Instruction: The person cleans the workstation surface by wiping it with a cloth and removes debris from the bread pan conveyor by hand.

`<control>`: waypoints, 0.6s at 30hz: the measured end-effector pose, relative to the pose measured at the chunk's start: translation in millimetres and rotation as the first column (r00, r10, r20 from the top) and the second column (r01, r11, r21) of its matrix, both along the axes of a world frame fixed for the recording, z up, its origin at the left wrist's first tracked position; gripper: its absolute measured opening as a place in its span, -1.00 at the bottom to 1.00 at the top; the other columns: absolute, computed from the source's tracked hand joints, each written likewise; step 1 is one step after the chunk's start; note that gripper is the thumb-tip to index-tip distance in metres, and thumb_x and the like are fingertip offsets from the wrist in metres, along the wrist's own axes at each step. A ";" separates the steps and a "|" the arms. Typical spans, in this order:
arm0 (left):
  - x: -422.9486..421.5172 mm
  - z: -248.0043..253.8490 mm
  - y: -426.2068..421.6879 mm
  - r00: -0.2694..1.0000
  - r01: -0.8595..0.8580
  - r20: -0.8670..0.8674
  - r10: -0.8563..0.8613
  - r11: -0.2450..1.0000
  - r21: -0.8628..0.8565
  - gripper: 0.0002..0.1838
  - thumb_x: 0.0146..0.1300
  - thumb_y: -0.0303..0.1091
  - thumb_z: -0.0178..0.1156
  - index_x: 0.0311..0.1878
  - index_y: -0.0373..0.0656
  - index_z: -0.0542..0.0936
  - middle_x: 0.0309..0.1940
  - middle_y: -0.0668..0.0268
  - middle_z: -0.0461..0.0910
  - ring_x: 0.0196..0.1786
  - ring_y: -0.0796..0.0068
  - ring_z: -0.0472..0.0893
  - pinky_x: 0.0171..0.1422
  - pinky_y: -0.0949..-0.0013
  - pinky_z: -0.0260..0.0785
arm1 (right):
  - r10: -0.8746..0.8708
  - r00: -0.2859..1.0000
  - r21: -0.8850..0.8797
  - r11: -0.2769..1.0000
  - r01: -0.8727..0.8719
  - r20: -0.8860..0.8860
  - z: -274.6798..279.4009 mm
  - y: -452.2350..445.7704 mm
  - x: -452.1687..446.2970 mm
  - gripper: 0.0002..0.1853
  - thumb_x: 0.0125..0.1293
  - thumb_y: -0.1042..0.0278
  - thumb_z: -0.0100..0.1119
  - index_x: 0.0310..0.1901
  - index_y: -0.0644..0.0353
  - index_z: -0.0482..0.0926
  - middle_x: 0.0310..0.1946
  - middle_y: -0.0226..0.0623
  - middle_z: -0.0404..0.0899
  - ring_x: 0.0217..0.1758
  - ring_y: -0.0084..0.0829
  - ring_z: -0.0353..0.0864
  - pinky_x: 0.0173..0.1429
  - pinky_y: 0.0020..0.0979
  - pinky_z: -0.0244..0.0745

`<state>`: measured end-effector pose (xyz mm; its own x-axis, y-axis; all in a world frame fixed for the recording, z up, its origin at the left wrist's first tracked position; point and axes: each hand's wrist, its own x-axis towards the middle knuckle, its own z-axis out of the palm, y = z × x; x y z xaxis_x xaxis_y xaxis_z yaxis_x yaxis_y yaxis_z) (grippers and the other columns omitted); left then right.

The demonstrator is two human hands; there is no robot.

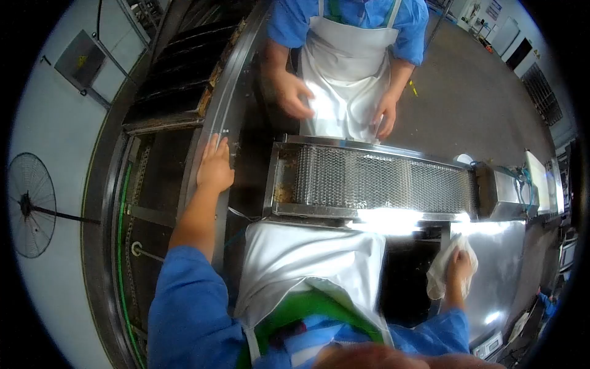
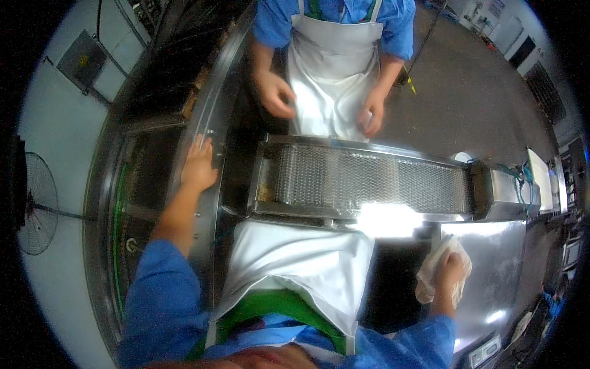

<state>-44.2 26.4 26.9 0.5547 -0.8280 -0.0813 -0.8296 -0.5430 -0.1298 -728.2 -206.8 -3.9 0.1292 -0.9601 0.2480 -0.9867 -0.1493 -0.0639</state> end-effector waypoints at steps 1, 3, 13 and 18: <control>-0.7 0.1 -0.3 1.000 -0.001 -0.001 0.001 1.000 0.001 -0.21 0.16 -0.20 0.32 0.40 -0.37 0.31 0.55 0.25 0.10 0.63 0.16 -0.13 0.68 0.20 -0.21 | -0.017 1.000 -0.006 1.000 0.017 -0.007 -0.3 -0.1 0.3 -0.51 0.44 0.00 0.00 -0.50 0.26 0.53 -0.47 0.01 0.55 -0.37 0.08 0.53 -0.20 -0.03 0.38; -2.3 2.5 0.1 0.999 -0.018 -0.048 0.015 0.999 -0.050 -0.23 0.15 -0.24 0.33 0.39 -0.38 0.32 0.54 0.26 0.10 0.63 0.17 -0.13 0.68 0.20 -0.18 | -0.037 0.999 0.010 0.999 0.036 0.023 -10.0 -3.3 -8.1 -0.51 0.44 0.00 0.00 -0.51 0.26 0.52 -0.47 0.01 0.55 -0.37 0.08 0.53 -0.21 -0.03 0.38; -2.2 0.4 0.9 0.999 -0.022 -0.025 0.020 0.998 -0.051 -0.20 0.13 -0.26 0.36 0.41 -0.35 0.30 0.56 0.27 0.08 0.63 0.18 -0.12 0.67 0.19 -0.15 | -0.005 1.000 -0.006 1.000 0.005 0.031 -19.8 -7.7 -15.4 -0.51 0.46 0.02 -0.05 -0.51 0.25 0.50 -0.48 -0.01 0.54 -0.36 0.08 0.53 -0.23 0.02 0.36; -1.1 0.8 0.2 1.000 0.000 -0.012 0.000 0.998 -0.059 -0.25 0.14 -0.22 0.34 0.37 -0.38 0.36 0.53 0.24 0.13 0.63 0.17 -0.10 0.67 0.18 -0.16 | -0.012 1.000 -0.046 0.999 0.012 0.000 -13.4 -1.4 -4.2 -0.51 0.46 0.01 -0.04 -0.54 0.23 0.48 -0.50 -0.04 0.52 -0.35 0.06 0.52 -0.23 0.01 0.36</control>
<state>-45.3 26.6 27.7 0.5541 -0.8316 -0.0389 -0.8309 -0.5496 -0.0869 -732.3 -208.1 -17.3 0.1182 -0.9491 0.2919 -0.9884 -0.1406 -0.0570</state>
